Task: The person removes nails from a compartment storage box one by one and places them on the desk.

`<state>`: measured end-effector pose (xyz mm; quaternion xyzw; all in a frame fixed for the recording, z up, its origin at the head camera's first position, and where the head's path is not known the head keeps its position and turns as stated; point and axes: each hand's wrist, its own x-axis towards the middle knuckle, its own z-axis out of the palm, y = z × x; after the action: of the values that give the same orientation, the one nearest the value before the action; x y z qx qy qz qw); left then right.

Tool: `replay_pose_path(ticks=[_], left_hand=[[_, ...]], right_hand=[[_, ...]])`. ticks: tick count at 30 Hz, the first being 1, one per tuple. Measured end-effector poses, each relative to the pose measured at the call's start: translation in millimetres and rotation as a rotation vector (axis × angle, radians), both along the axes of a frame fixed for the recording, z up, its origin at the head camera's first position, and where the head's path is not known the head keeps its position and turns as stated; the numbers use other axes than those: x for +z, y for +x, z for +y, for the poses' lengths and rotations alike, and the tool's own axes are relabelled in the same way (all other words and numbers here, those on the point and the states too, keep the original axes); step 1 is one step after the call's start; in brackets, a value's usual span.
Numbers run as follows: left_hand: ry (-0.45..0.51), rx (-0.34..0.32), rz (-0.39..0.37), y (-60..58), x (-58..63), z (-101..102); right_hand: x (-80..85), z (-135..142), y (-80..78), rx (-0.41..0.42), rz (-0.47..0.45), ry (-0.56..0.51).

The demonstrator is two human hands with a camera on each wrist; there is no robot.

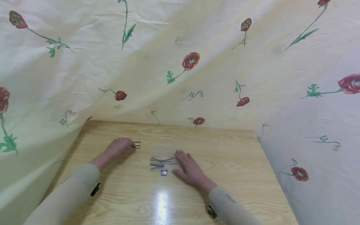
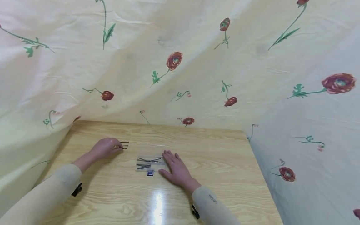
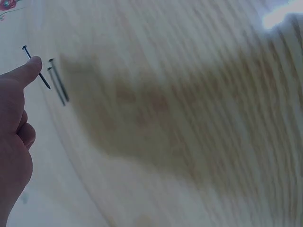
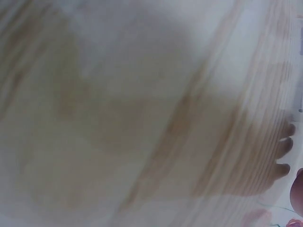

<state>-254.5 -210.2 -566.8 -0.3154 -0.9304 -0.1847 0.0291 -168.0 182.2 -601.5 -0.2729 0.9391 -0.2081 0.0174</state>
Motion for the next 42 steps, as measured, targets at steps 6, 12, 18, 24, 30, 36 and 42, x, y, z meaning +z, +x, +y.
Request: replay_pose_path(ticks=[6,12,18,24,30,36,42], left_hand=[[-0.026,0.013,0.050,1.0,-9.2,1],[-0.050,0.033,0.065,0.6,-16.5,-3],[-0.019,0.038,0.084,0.9,-21.2,-4],[-0.016,0.053,0.062,2.0,-21.5,-4],[-0.002,0.065,0.062,1.6,-23.7,-3],[0.005,0.071,0.077,1.7,-24.6,-4],[0.103,0.112,-0.004,1.7,-9.2,3]], right_hand=[[0.1,-2,-1.6,-0.001,-0.007,0.020],[-2.6,-1,-2.3,-0.002,0.016,0.005],[-3.0,0,-2.9,0.006,0.037,0.007],[-1.1,0,-3.4,0.006,0.005,0.018],[-3.3,0,-4.2,0.009,0.029,0.019],[-4.8,0,-4.7,0.018,0.034,-0.007],[-6.9,2,-5.9,0.015,0.030,0.012]])
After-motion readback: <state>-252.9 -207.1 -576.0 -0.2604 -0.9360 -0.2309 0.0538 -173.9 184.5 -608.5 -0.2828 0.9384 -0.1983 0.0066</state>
